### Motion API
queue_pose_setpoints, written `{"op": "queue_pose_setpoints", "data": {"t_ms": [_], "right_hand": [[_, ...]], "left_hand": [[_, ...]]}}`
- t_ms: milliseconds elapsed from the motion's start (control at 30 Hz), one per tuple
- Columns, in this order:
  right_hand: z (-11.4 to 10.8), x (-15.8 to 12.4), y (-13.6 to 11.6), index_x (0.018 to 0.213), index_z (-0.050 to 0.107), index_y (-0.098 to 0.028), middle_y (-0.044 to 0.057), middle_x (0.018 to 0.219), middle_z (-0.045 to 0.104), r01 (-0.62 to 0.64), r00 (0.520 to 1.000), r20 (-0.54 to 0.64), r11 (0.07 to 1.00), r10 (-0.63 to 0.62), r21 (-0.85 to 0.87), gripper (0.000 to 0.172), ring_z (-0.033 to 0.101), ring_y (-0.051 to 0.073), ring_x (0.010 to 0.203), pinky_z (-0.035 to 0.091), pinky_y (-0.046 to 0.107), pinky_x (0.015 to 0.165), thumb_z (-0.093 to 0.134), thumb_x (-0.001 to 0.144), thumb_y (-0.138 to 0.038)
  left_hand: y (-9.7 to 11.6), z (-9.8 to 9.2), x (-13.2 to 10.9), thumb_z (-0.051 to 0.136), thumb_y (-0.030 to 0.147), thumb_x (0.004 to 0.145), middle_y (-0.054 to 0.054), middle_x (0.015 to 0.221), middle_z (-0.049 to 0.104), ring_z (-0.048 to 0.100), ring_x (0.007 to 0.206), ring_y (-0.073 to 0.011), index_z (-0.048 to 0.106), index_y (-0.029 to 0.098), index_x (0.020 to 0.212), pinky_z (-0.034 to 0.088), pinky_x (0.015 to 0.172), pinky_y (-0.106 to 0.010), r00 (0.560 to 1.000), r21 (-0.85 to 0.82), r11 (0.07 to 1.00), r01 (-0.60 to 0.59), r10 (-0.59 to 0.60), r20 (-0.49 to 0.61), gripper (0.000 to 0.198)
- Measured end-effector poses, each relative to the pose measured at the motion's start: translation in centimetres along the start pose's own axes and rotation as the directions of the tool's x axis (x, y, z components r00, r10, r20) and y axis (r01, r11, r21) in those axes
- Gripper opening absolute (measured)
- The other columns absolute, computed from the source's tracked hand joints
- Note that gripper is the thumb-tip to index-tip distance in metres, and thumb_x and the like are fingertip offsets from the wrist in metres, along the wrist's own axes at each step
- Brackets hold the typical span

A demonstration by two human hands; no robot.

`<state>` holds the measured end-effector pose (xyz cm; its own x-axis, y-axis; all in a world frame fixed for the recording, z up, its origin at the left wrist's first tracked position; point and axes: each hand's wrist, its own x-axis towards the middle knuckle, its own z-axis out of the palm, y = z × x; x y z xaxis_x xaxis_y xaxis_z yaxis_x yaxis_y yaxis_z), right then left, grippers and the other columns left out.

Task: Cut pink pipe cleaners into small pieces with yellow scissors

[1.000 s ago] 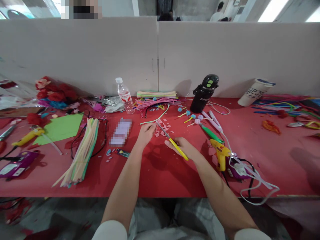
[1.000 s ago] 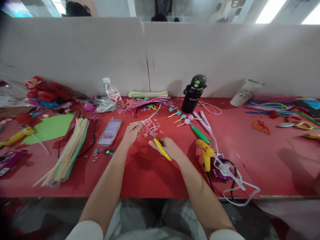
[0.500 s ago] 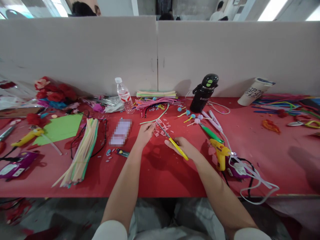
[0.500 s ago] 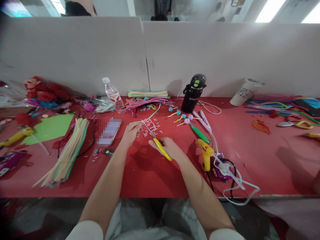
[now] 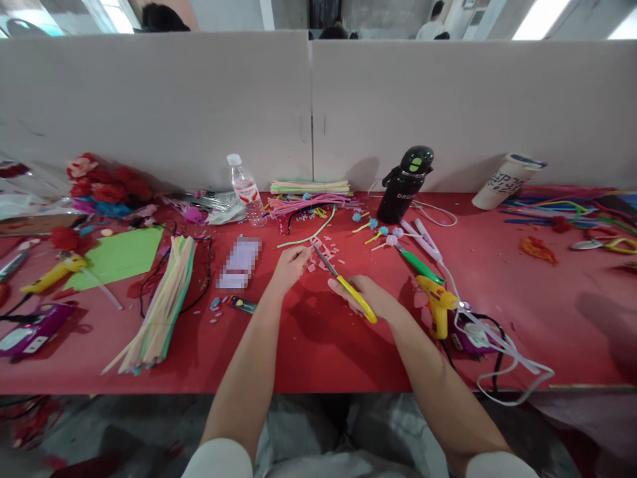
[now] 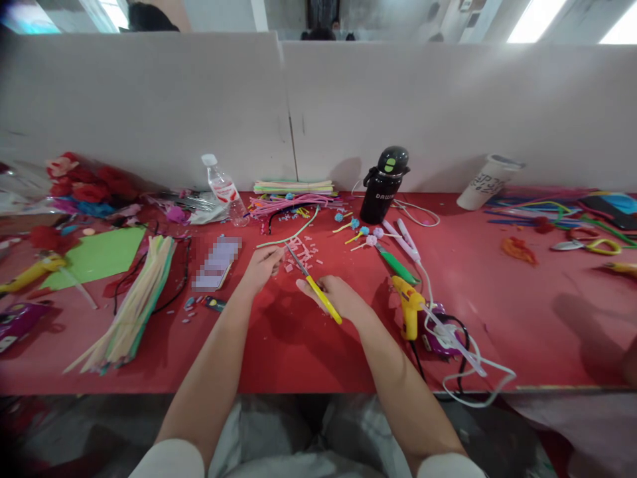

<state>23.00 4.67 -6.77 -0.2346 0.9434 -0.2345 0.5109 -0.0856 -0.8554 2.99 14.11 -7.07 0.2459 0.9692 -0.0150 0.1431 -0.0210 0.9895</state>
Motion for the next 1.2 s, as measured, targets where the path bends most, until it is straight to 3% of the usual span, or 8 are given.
{"op": "queue_pose_setpoints", "data": {"t_ms": [167,333,867,1200], "right_hand": [[0.2,0.6,-0.1,0.046,0.044,-0.019,0.003,0.034,0.049,-0.110,0.993,0.045,0.994,0.110,-0.012,0.060,0.049,0.014,0.031,0.037,0.025,0.040,0.046,0.078,-0.070],[0.4,1.5,-0.2,0.049,0.047,-0.019,0.004,0.032,0.050,-0.210,0.975,0.073,0.978,0.210,-0.015,0.063,0.048,0.016,0.027,0.035,0.025,0.034,0.043,0.073,-0.077],[1.3,1.9,0.1,0.056,0.048,-0.018,0.001,0.036,0.048,-0.243,0.967,0.057,0.964,0.250,-0.109,0.064,0.051,0.015,0.033,0.038,0.024,0.037,0.042,0.072,-0.080],[1.3,2.0,0.2,0.055,0.047,-0.019,0.001,0.036,0.048,-0.233,0.969,0.067,0.971,0.237,-0.055,0.059,0.049,0.014,0.032,0.036,0.024,0.036,0.048,0.073,-0.075]], "left_hand": [[-0.8,0.5,0.4,0.058,0.045,0.075,0.006,0.044,0.033,0.025,0.038,-0.0052,0.049,0.017,0.059,0.017,0.040,-0.021,0.988,-0.047,0.989,0.138,-0.135,0.070,0.033],[-2.0,0.4,0.9,0.061,0.040,0.073,0.009,0.044,0.027,0.018,0.036,-0.0027,0.048,0.016,0.059,0.011,0.039,-0.020,0.959,-0.145,0.951,0.273,-0.258,0.115,0.030],[-1.6,-0.5,0.7,0.062,0.033,0.074,0.010,0.045,0.022,0.016,0.036,-0.0015,0.047,0.015,0.060,0.010,0.038,-0.018,0.918,-0.211,0.897,0.388,-0.358,0.169,0.027],[-1.2,-0.7,0.6,0.060,0.033,0.076,0.011,0.044,0.020,0.014,0.036,-0.0015,0.044,0.016,0.061,0.008,0.038,-0.019,0.899,-0.217,0.876,0.430,-0.394,0.192,0.029]]}}
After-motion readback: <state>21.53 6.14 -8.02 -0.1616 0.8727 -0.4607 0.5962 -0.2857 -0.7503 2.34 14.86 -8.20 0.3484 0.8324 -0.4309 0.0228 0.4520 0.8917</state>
